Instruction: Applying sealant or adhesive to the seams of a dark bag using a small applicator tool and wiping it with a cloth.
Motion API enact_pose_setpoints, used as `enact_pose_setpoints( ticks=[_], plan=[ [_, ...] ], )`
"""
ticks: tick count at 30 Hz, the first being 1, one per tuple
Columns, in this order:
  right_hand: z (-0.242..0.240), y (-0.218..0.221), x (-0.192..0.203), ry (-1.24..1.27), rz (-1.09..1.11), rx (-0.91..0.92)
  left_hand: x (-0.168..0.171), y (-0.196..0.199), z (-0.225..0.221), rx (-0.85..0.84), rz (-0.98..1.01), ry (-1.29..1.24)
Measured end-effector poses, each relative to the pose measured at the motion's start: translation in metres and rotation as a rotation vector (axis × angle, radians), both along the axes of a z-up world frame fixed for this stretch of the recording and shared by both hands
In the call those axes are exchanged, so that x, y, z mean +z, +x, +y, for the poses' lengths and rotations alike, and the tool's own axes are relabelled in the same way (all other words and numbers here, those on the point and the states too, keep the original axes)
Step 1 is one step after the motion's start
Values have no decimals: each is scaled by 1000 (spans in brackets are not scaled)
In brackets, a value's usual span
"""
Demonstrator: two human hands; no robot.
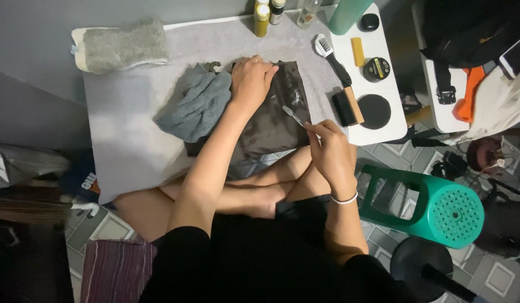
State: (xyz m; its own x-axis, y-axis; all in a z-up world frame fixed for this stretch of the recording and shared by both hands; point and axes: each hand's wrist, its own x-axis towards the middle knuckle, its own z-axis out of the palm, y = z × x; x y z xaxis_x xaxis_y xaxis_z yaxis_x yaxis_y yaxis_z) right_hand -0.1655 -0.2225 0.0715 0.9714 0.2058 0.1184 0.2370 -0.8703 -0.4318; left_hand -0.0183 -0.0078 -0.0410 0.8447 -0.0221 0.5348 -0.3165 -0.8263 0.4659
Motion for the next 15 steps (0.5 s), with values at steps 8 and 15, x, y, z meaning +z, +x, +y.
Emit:
enact_pose_setpoints(
  ticks=[8,15],
  plan=[
    [16,35,-32,271,-103,111,-1,-1,5,-66,-27,-38],
    [5,-4,-11,204,13,143,-1,-1,3,-111,-57,-105]
  ],
)
